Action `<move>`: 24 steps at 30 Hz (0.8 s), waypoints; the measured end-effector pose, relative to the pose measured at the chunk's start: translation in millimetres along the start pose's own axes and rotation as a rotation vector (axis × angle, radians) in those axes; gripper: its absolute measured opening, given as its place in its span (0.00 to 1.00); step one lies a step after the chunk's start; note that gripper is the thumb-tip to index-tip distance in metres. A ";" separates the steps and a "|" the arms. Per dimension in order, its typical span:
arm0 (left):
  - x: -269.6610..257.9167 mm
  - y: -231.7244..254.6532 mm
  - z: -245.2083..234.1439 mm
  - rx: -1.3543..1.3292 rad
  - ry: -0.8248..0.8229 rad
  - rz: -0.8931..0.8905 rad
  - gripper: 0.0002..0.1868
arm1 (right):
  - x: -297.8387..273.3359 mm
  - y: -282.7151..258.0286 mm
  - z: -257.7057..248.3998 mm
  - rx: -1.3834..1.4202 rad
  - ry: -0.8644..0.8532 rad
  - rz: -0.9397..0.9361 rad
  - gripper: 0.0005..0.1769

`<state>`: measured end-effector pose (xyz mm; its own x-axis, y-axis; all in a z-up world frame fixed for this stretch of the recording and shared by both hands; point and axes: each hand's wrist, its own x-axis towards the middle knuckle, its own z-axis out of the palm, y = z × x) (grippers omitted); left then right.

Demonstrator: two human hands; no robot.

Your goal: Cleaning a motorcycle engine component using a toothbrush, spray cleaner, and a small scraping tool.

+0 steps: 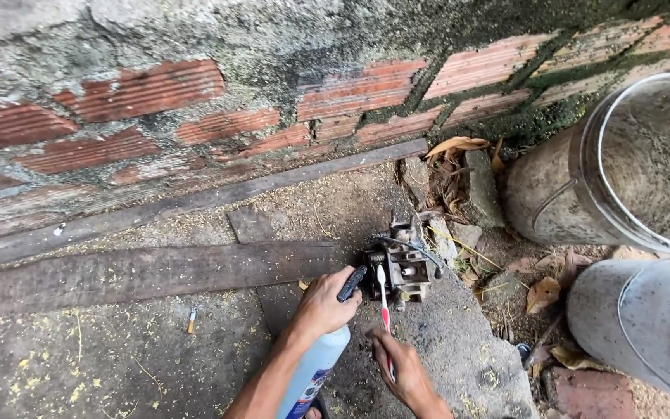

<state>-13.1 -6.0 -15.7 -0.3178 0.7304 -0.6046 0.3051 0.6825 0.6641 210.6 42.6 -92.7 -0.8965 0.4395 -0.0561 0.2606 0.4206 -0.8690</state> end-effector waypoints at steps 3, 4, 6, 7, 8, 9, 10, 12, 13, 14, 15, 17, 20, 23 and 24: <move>4.5 1.7 6.6 -0.003 0.045 0.063 0.34 | 15.1 5.2 -0.3 -0.017 0.033 -0.055 0.16; 5.8 0.9 8.4 -0.006 0.081 0.096 0.33 | 23.5 5.9 -0.8 -0.001 0.043 -0.065 0.16; -1.1 5.4 0.9 -0.019 0.036 0.043 0.34 | -1.5 8.7 4.0 0.009 0.044 -0.032 0.16; -3.6 7.5 -2.3 -0.033 -0.014 -0.010 0.35 | -13.4 11.5 5.6 0.018 0.045 0.005 0.17; -3.1 6.3 -1.1 -0.034 -0.019 -0.012 0.35 | -6.5 5.1 3.0 0.019 0.044 0.010 0.17; -1.8 5.6 1.1 -0.034 0.002 0.015 0.35 | 0.1 -0.1 -0.3 0.035 0.046 -0.061 0.16; 0.3 6.2 2.9 -0.027 0.019 0.048 0.34 | 6.6 -5.5 -3.5 0.051 0.056 -0.130 0.17; 5.6 4.6 11.7 -0.023 0.006 0.038 0.35 | 15.4 1.5 -2.3 -0.010 0.040 -0.020 0.17; 7.8 3.9 13.3 -0.024 0.004 0.026 0.35 | 22.4 3.5 -1.9 -0.071 0.014 0.082 0.18; 4.4 8.8 6.7 -0.028 0.013 0.030 0.35 | 13.5 -6.8 -4.5 -0.077 0.012 0.074 0.18; 1.0 12.9 0.0 -0.028 -0.015 0.001 0.35 | 4.7 -16.9 -6.5 -0.089 0.049 0.067 0.18; -4.3 16.2 -6.6 -0.029 -0.048 -0.031 0.35 | 0.7 -24.1 -5.7 -0.099 0.084 0.065 0.17; -4.2 17.7 -2.2 0.008 -0.066 -0.038 0.35 | 14.2 -22.6 -5.9 -0.051 0.111 0.044 0.18; -0.8 16.1 -4.1 -0.057 0.003 0.079 0.34 | 19.3 -32.2 -10.8 0.013 0.124 0.049 0.20; -2.6 14.4 -5.3 -0.039 -0.025 0.024 0.35 | 6.5 -31.6 -6.1 0.011 0.117 0.069 0.19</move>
<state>-12.6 1.8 -2.2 -0.2880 0.7475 -0.5986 0.2771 0.6634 0.6950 198.7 37.0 -62.7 -0.8285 0.5568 -0.0594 0.3160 0.3774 -0.8705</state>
